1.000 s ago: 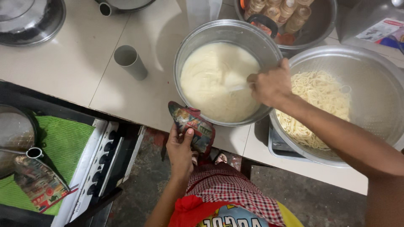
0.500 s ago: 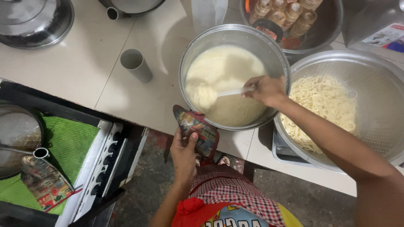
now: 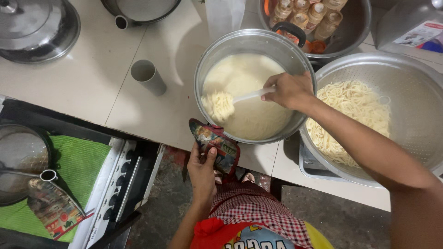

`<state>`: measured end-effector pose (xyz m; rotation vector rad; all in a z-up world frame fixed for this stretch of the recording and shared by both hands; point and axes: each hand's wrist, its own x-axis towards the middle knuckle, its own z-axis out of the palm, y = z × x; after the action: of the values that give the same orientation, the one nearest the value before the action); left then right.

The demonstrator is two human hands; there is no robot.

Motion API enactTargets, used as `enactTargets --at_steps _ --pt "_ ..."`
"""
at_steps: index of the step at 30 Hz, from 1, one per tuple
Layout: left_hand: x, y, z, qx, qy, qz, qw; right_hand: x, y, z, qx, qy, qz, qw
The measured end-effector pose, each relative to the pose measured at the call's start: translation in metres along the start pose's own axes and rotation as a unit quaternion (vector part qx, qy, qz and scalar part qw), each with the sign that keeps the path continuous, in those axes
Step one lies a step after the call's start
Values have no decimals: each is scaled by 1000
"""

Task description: The person transfers noodles from a pot of liquid into a metal colander using a slotted spoon, handling one scoop at a time.

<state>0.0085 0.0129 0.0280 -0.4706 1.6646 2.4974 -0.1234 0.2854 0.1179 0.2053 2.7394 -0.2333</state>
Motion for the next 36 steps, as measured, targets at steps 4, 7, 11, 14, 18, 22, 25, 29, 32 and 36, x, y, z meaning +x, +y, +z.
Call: enactTargets --at_steps 4,7,11,14,18,22,25,29,32,36 --pt "2 -3 -2 3 27 -47 999 9 4 0 24 2 -4 1000" --pt "1 2 1 -7 24 -45 999 16 19 7 63 -16 13 998" --pt "-2 7 3 15 27 -69 997 20 44 23 280 -47 57 957" --pt "-2 7 2 2 14 -53 999 22 60 33 376 -47 44 924" --pt "-1 5 0 28 12 -40 999 17 77 35 449 -40 32 892" --pt "1 2 -1 -10 -12 -14 1000 7 88 24 449 -26 54 892" --pt "4 -1 -3 6 -13 -24 1000 -6 95 8 461 -23 70 884" --pt "4 0 -2 0 -14 -12 1000 -28 108 -11 474 -3 83 876" --pt "2 6 1 -19 -14 -19 1000 -38 120 -8 483 5 98 870" --pt "1 9 1 33 -35 17 999 -42 137 13 512 20 92 854"
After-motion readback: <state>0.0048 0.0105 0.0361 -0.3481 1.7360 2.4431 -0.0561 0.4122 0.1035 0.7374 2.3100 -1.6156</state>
